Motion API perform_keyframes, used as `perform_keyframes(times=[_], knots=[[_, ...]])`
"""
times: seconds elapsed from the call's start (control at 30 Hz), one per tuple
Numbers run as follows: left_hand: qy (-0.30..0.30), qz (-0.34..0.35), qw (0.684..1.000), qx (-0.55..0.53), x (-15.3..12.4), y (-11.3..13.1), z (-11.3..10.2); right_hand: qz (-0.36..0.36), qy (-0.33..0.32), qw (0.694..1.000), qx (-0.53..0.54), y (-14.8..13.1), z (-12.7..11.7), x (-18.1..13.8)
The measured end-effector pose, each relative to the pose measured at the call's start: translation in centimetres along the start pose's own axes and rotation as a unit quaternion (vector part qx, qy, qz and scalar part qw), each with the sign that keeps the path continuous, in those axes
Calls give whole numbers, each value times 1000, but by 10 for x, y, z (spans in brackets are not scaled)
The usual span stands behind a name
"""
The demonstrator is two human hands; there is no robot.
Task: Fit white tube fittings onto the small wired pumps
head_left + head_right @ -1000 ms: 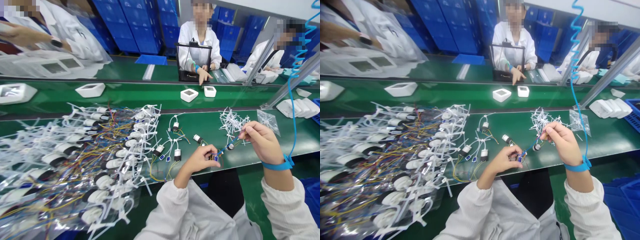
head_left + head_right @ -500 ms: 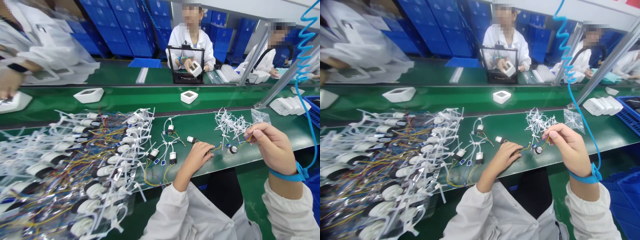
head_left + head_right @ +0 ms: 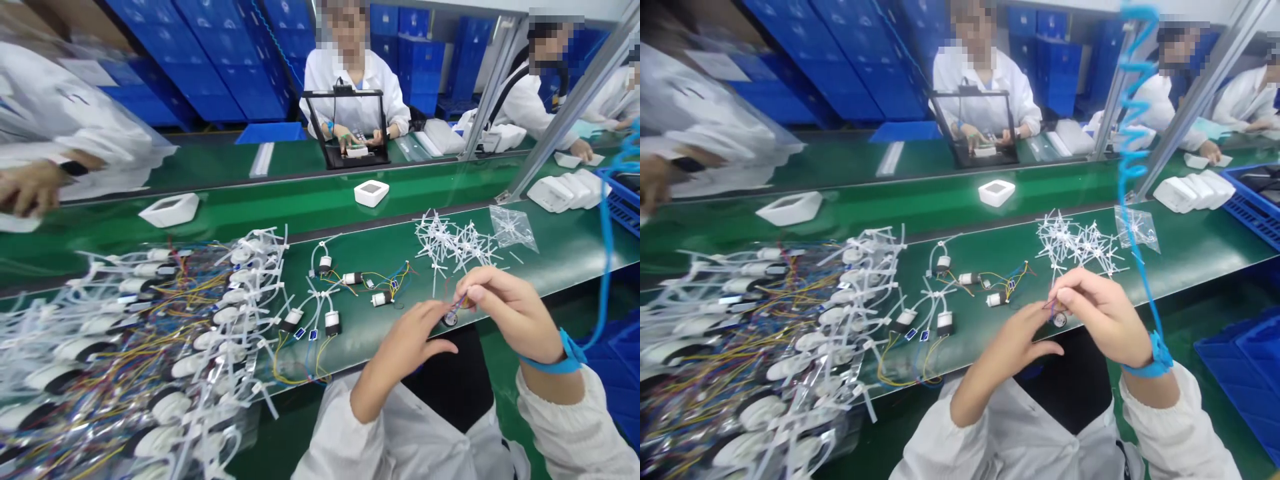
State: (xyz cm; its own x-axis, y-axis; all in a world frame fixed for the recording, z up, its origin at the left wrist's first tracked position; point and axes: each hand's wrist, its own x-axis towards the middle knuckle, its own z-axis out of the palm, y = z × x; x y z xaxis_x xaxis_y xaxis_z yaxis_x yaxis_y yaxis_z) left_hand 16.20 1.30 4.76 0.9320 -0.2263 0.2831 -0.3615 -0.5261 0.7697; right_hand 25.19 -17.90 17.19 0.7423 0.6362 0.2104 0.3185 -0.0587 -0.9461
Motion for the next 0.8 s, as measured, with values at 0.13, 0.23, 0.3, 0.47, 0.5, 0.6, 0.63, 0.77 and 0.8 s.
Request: perform_keyframes(times=[0.13,0.23,0.3,0.47,0.5,0.6,0.63,0.77,0.8], knots=[[-77,-68,995,-2,5,-13,20,39,-72,994,66,8,22,1],[-55,-97,992,-51,1,-19,25,63,-111,989,72,15,33,1],[-41,-108,985,-129,-2,-19,24,70,-109,990,57,22,33,1],[69,-196,925,-317,-8,-26,16,67,59,995,-34,65,8,10],[104,-210,912,-336,-9,-30,15,71,88,992,-59,78,3,14],[170,-232,879,-380,-13,-40,14,72,128,976,-160,123,-5,25],[181,-235,873,-388,-14,-42,14,65,130,971,-190,137,-5,28],[200,-232,866,-395,-16,-46,16,9,121,952,-280,180,8,41],[202,-231,867,-394,-16,-46,16,-3,127,945,-300,187,12,43]])
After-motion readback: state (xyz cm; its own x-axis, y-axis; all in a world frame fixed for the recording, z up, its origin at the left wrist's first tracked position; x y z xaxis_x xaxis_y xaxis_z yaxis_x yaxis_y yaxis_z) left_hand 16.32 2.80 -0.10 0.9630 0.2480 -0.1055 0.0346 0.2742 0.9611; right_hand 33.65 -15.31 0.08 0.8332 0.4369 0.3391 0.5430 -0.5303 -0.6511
